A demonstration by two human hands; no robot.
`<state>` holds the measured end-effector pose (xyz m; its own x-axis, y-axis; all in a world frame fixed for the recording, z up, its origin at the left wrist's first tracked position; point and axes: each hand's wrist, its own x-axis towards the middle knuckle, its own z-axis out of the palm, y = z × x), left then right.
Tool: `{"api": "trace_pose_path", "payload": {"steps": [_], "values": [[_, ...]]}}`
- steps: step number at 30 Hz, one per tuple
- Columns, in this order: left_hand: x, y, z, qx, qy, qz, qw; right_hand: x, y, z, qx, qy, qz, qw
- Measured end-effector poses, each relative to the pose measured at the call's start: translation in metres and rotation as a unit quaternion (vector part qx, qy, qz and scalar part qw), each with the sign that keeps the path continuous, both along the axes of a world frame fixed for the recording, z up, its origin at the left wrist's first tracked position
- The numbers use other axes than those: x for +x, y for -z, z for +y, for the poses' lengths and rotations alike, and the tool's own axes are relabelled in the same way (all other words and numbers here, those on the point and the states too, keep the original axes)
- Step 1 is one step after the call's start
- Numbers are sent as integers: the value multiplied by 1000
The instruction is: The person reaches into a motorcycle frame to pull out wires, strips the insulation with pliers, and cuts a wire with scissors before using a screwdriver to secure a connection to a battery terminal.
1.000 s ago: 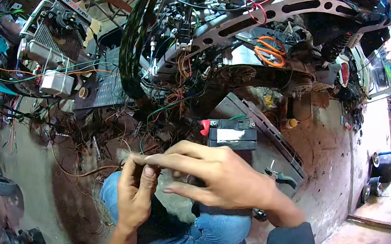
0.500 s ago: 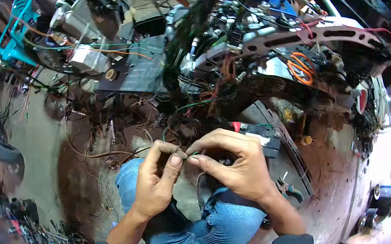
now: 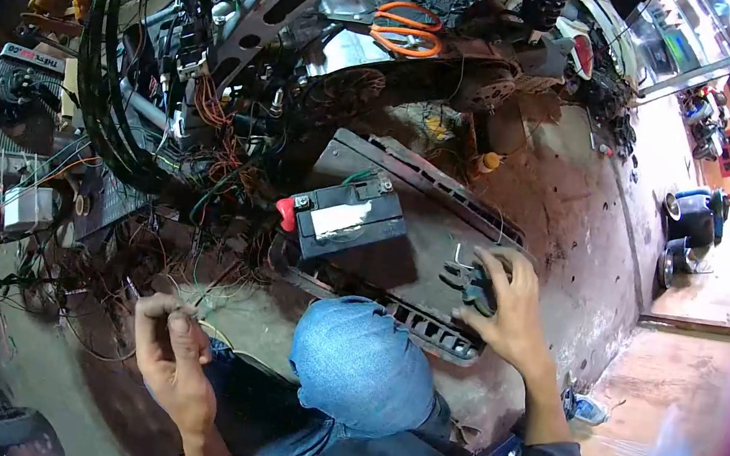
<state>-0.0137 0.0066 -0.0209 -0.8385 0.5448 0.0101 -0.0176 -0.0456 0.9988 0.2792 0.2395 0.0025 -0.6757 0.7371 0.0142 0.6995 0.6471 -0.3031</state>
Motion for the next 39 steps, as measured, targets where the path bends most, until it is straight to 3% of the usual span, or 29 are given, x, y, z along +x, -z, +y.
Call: {"api": "trace_pose_path", "payload": {"steps": [2, 5, 6, 10, 14, 15, 17, 18, 20, 21, 25, 28, 31, 34, 35, 39], "values": [[-1, -5, 13, -11, 17, 22, 1000, 24, 11, -2, -10, 0, -72, 997], [-5, -17, 21, -22, 84, 27, 996, 40, 32, 3, -37, 39, -46, 997], [-4, -26, 21, -25, 88, -44, 995, 40, 31, 6, -52, 44, -42, 997], [-5, -21, 22, -46, 107, 2, 993, 31, 27, 2, -44, 51, 13, 998], [7, -18, 18, 12, 77, -78, 994, 31, 16, -6, -79, 65, 95, 990], [10, -19, 15, -16, 64, -102, 993, 25, 12, -10, -119, 86, 136, 980], [14, -15, 21, 1, 26, -41, 999, 0, -2, -22, -206, 122, 212, 948], [14, -15, 20, 0, 18, -54, 998, -28, -18, -29, -218, 67, 269, 936], [15, -18, 17, 30, 0, -90, 995, -73, -44, -42, -333, 58, 311, 888], [16, -20, 17, 44, -22, -95, 994, -94, -49, -47, -347, -10, 328, 879], [14, -17, 0, 87, -79, -46, 992, -171, -75, -58, -233, -270, 214, 909], [12, -15, -9, 134, -138, -20, 981, -208, -75, -73, -219, -379, 155, 886], [9, -21, -19, 150, -162, -27, 975, -225, -71, -84, -107, -427, 136, 888], [10, -23, -23, 157, -162, -64, 972, -228, -66, -84, -262, -402, 112, 870], [9, -22, -23, 151, -164, -57, 973, -229, -63, -82, -365, -388, 131, 836], [5, -21, -16, 143, -150, -49, 977, -226, -44, -79, -420, -388, 147, 807]]}}
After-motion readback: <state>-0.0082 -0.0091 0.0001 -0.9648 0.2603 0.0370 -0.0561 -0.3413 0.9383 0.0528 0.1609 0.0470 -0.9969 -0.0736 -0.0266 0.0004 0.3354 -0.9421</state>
